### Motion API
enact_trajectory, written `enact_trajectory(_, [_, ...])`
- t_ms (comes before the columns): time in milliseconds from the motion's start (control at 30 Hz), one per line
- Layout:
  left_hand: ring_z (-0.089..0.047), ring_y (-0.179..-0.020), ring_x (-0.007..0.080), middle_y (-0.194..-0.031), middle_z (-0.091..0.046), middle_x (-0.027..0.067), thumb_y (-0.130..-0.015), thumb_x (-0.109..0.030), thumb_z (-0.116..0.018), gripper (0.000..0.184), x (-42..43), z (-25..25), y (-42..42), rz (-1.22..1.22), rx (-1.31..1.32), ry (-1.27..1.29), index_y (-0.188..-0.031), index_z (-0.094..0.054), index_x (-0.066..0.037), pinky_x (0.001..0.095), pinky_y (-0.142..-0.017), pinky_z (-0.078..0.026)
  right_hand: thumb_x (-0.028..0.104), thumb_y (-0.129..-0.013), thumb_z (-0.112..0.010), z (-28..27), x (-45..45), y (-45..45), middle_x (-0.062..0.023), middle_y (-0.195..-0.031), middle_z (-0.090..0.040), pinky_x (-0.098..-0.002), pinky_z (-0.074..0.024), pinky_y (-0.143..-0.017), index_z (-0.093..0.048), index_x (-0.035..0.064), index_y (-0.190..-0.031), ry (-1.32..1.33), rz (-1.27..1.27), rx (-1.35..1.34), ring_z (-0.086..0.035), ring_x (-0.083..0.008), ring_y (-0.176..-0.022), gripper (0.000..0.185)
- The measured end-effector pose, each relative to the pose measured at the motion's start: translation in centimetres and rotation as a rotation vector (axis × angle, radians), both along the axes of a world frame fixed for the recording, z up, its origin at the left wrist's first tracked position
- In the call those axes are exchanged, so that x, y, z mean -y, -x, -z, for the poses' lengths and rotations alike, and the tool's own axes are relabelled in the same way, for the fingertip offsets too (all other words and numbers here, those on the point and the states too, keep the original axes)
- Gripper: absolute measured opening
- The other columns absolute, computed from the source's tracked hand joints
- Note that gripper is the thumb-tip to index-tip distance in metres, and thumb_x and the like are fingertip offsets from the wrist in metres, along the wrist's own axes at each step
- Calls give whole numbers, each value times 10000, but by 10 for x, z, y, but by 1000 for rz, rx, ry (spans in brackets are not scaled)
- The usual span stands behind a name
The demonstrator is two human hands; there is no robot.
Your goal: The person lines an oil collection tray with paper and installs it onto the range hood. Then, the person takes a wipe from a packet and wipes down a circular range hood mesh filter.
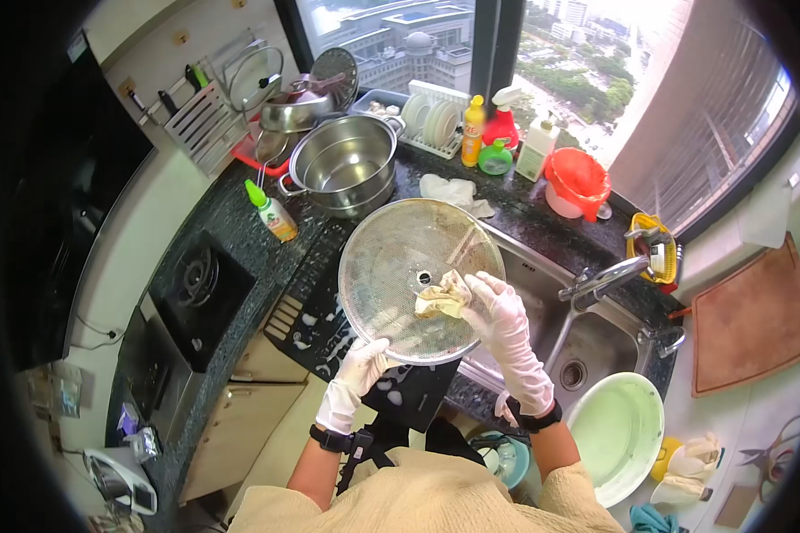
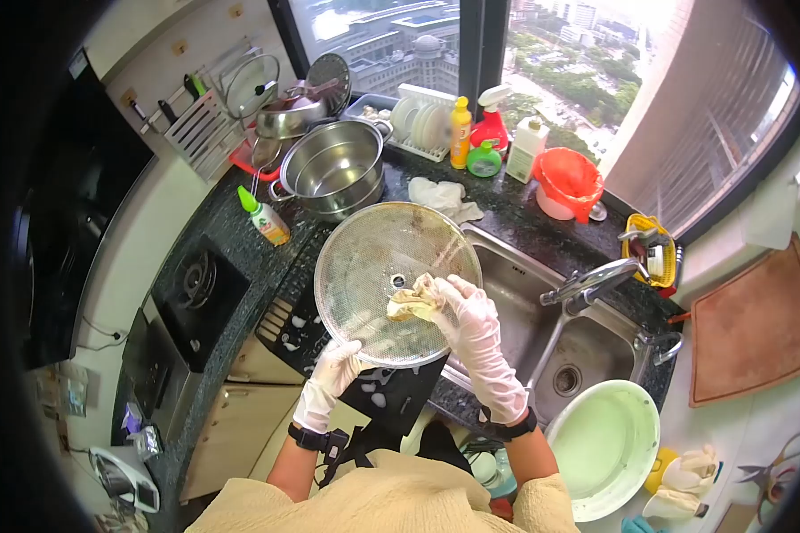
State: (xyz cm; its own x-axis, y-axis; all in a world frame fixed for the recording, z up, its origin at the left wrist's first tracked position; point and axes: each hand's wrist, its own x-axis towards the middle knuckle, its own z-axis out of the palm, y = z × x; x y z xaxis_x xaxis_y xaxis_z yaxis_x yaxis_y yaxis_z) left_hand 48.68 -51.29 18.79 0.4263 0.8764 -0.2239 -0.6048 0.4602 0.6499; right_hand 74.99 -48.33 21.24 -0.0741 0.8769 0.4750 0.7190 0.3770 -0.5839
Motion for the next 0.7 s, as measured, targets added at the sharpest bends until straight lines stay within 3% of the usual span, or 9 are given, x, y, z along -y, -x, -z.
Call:
enact_trajectory(167, [-515,-1246,343,-1441,-414,216,-918,-52,-521,594,22,-1,11,2,-42,-36,-1453,-277,35,461,-986,-499,178,-683,-799,-4,-13,17,-158,-1293,-556,-433,-439,-935,-569,181,-1303,112,-241,99,-558,-335,-1085,661])
enact_trajectory(200, [-527,-1232,346,-1437,-420,215,-914,-50,-531,600,25,-3,13,-10,-32,-27,-1452,-279,35,458,-978,-504,125,-691,-779,1,-15,20,-158,-1225,-586,-412,-476,-879,-636,137,-1161,53,-314,148,-596,-323,-996,491])
enact_trajectory(300, [-528,-1231,351,-1430,-429,217,-912,-56,-535,603,33,-1,24,11,-67,-28,-1451,-281,36,456,-982,-501,32,-696,-728,13,-17,18,-149,-1088,-622,-365,-512,-774,-646,83,-954,372,-406,-149,-627,-299,-879,276])
enact_trajectory(333, [-528,-1231,352,-1427,-432,218,-911,-60,-537,604,36,-3,27,14,-67,-25,-1450,-284,36,456,-985,-499,-38,-686,-673,13,-11,23,-129,-939,-622,-339,-513,-676,-608,71,-821,397,-358,-460,-625,-277,-762,186])
enact_trajectory(433, [-524,-1234,355,-1422,-438,220,-906,-69,-541,609,49,-4,35,14,-59,-20,-1449,-286,37,456,-991,-494,-45,-680,-688,7,-18,25,-114,-904,-609,-341,-507,-687,-619,87,-853,62,-109,-502,-611,-268,-765,228])
enact_trajectory(467, [-521,-1237,356,-1422,-437,222,-903,-71,-543,614,53,-3,37,10,-51,-21,-1450,-285,36,455,-993,-493,6,-680,-727,14,-23,31,-104,-970,-616,-377,-497,-755,-633,95,-913,-67,130,-250,-599,-273,-818,267])
enact_trajectory(567, [-495,-1249,405,-1441,-403,233,-901,-67,-533,631,64,0,51,11,-27,-46,-1458,-251,27,494,-986,-489,65,-686,-758,0,-9,61,-106,-1085,-622,-402,-472,-873,-644,99,-1022,-101,21,112,-592,-305,-953,356])
enact_trajectory(633, [-480,-1253,432,-1451,-386,238,-904,-62,-522,631,74,1,64,10,-42,-77,-1459,-235,20,519,-984,-485,99,-695,-775,10,2,76,-140,-1168,-610,-393,-431,-983,-644,111,-1135,-42,-102,89,-561,-358,-1086,459])
enact_trajectory(700, [-466,-1258,450,-1459,-374,234,-898,-28,-508,614,84,1,78,27,-9,-54,-1450,-242,4,540,-984,-480,77,-736,-757,49,-9,77,-141,-1109,-620,-386,-482,-902,-669,86,-1074,-80,-151,-57,-608,-317,-985,350])
